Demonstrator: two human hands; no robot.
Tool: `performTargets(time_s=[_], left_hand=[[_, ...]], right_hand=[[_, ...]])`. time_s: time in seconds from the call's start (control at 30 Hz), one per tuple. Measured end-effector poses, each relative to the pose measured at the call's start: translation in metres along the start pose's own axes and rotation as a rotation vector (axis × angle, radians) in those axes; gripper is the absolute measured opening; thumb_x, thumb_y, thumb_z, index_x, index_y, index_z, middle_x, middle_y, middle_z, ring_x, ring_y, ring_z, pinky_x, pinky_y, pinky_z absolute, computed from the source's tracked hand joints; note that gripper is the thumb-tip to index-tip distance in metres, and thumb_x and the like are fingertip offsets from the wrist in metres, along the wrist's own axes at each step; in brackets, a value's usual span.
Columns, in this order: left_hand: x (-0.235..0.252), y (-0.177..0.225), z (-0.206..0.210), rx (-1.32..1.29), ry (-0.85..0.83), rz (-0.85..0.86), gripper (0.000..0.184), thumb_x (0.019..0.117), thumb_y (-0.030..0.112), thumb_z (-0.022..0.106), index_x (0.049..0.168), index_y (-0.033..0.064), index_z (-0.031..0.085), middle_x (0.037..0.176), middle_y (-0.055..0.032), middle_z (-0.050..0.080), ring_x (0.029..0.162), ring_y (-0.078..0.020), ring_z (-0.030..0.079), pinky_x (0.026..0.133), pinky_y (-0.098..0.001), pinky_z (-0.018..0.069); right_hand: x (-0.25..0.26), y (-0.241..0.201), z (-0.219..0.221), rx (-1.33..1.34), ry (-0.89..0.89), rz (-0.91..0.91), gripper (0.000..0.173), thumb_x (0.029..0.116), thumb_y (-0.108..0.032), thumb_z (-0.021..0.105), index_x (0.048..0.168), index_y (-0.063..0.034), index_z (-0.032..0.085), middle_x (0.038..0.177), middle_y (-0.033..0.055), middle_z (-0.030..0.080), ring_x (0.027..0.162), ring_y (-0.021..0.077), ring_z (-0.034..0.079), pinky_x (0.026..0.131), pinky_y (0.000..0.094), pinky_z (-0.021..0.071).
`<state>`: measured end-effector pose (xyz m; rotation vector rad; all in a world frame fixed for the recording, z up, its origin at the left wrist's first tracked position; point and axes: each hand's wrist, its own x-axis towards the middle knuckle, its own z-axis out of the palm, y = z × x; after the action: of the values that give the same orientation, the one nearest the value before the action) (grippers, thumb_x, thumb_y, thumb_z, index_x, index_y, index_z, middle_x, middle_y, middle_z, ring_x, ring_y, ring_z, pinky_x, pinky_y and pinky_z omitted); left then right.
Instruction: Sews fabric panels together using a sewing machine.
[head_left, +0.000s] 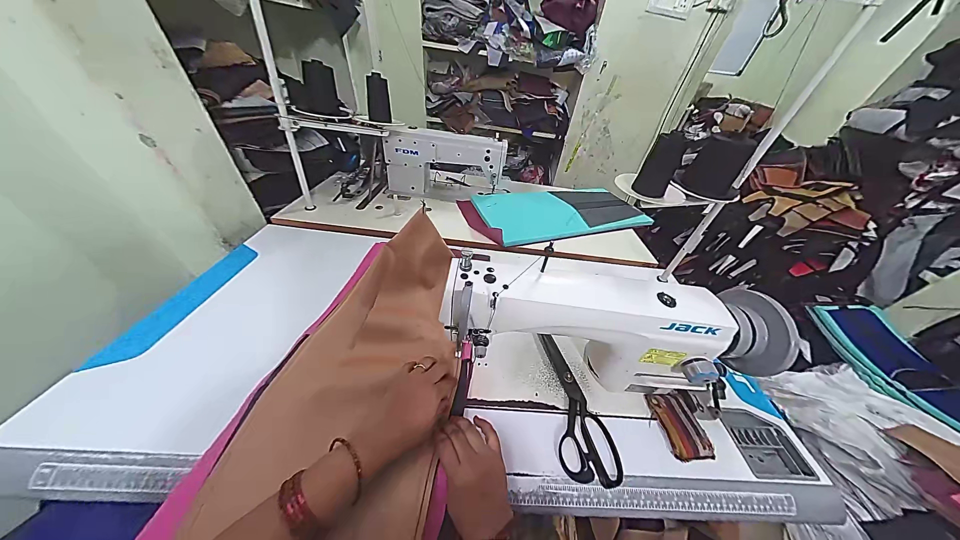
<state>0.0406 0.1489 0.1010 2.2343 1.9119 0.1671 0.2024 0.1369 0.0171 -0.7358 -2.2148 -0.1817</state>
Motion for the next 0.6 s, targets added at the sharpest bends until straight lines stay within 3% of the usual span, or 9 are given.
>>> performTargets(time_s=[0.1, 0.3, 0.37, 0.47, 0.6], left_hand=[[0.008, 0.004, -0.002, 0.034, -0.007, -0.038, 0.029, 0.1038, 0.02, 0.055, 0.123, 0.0062, 0.072, 0.137, -0.0166, 0.063, 0.133, -0.0406, 0.053, 0.104, -0.0625, 0.0424], [0.02, 0.001, -0.008, 0.019, -0.071, -0.085, 0.033, 0.1051, 0.024, 0.054, 0.129, 0.008, 0.07, 0.142, -0.0161, 0.059, 0.136, -0.0401, 0.05, 0.107, -0.0603, 0.0412], [0.016, -0.001, -0.007, -0.038, -0.005, -0.038, 0.029, 0.1038, 0.018, 0.054, 0.12, 0.0033, 0.074, 0.135, -0.0198, 0.063, 0.131, -0.0424, 0.054, 0.107, -0.0578, 0.0434], [0.005, -0.001, -0.006, -0.028, 0.079, -0.008, 0.028, 0.1032, 0.017, 0.054, 0.112, 0.0054, 0.077, 0.125, -0.0213, 0.068, 0.124, -0.0438, 0.06, 0.102, -0.0585, 0.0472], [0.014, 0.001, -0.012, 0.026, -0.088, -0.138, 0.033, 0.1068, 0.023, 0.047, 0.125, 0.0135, 0.073, 0.14, -0.017, 0.059, 0.136, -0.0399, 0.05, 0.108, -0.0595, 0.0403]], right_hand=[[0.006, 0.005, 0.004, -0.002, -0.003, 0.003, 0.022, 0.0861, -0.004, 0.061, 0.091, -0.0152, 0.078, 0.101, -0.002, 0.079, 0.104, 0.0181, 0.074, 0.09, 0.0432, 0.0576], [0.019, 0.013, 0.008, 0.007, -0.033, 0.051, 0.02, 0.0825, -0.002, 0.065, 0.09, -0.0139, 0.079, 0.099, -0.0007, 0.079, 0.101, 0.0196, 0.075, 0.088, 0.0453, 0.0577], [0.024, 0.017, 0.005, 0.012, -0.065, 0.08, 0.021, 0.0824, -0.001, 0.065, 0.091, -0.0134, 0.079, 0.1, 0.0, 0.079, 0.102, 0.0208, 0.074, 0.087, 0.0459, 0.0572], [0.032, 0.019, 0.001, 0.056, -0.145, 0.147, 0.022, 0.0831, 0.002, 0.066, 0.093, -0.0105, 0.08, 0.103, 0.0028, 0.079, 0.105, 0.0244, 0.073, 0.087, 0.0488, 0.0563], [0.045, 0.023, -0.003, 0.109, -0.278, 0.197, 0.022, 0.0856, 0.004, 0.065, 0.097, -0.0075, 0.08, 0.107, 0.0054, 0.078, 0.11, 0.0273, 0.072, 0.09, 0.0523, 0.0544]])
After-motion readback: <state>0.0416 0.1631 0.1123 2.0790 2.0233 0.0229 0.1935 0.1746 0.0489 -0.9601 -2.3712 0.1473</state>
